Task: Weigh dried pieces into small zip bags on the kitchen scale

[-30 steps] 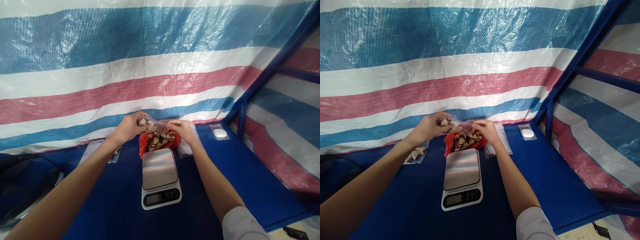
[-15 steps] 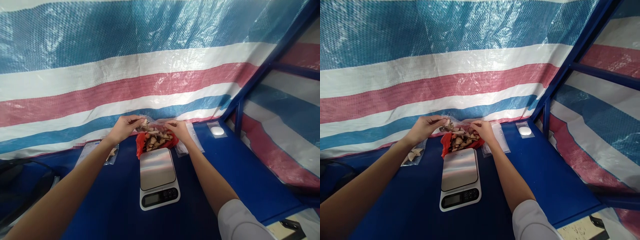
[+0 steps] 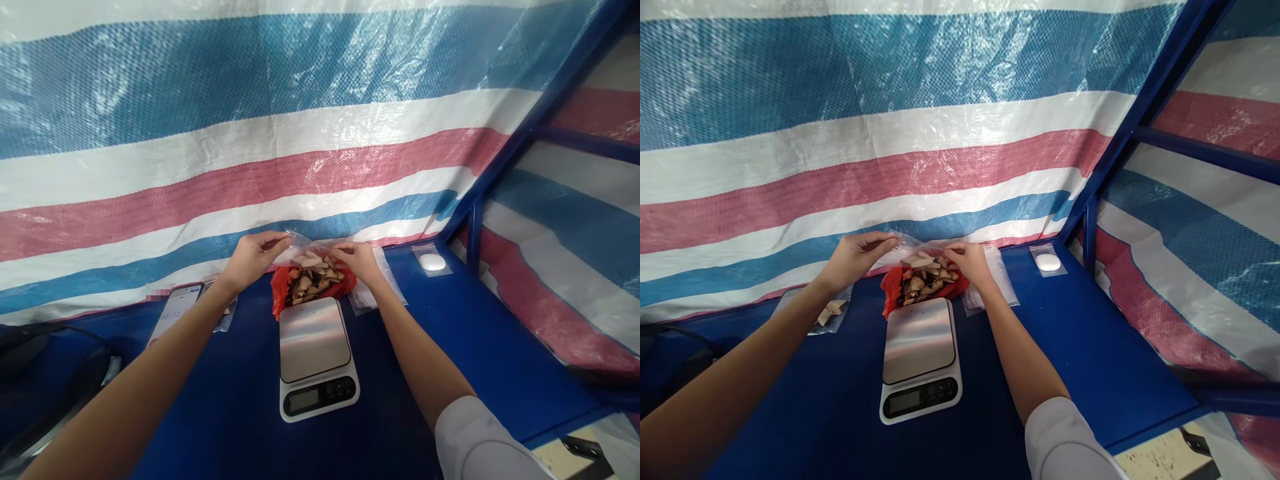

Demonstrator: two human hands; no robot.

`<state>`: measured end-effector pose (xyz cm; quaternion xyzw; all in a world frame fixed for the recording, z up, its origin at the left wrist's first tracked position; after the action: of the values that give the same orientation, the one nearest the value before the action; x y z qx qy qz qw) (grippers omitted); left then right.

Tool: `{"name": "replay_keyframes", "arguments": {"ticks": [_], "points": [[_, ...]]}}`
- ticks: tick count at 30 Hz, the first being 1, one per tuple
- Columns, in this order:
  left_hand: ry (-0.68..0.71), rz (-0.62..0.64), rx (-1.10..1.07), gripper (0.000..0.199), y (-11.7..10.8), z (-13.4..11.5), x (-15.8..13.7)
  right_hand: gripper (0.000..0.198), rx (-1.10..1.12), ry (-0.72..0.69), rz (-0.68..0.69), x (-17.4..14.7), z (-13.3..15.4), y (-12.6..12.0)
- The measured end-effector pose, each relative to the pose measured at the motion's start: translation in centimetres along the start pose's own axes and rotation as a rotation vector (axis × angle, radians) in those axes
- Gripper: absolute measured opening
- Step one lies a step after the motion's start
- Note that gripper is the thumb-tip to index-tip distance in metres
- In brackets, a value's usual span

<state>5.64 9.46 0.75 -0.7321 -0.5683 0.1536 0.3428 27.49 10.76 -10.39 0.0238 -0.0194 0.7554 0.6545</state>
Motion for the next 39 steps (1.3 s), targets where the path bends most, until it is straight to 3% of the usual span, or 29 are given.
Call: {"name": "replay_keyframes", "arguments": {"ticks": [5,10,20,32,39], "points": [[-0.013,0.055,-0.021,0.060,0.3,1.7,-0.6,0.019,0.054,0.030,-0.010,0.1,-0.3,-0.2],[-0.031,-0.003,0.009,0.056,-0.1,2.5,-0.7,0.018,0.036,0.021,-0.001,0.0,-0.6,0.2],[-0.008,-0.127,-0.001,0.045,-2.3,1.3,-0.7,0.020,-0.252,-0.062,0.052,0.4,0.3,2.0],[0.019,-0.124,-0.106,0.059,-1.8,1.5,-0.9,0.021,0.059,0.028,0.073,-0.3,0.4,1.4],[0.034,-0.161,-0.155,0.056,-2.4,1.6,-1.0,0.024,0.045,0.056,0.102,-0.5,0.5,2.0]]}}
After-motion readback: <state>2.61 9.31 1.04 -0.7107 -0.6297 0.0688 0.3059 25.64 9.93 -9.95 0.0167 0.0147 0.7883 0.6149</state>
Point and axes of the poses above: each hand's wrist, its own x-axis towards the middle knuckle, its own y-axis out of the palm, z = x × y, the point moved 7 cm from there along x, towards the middle knuckle, and after that the axes turned 6 degrees about z, right-handed, at the moved point
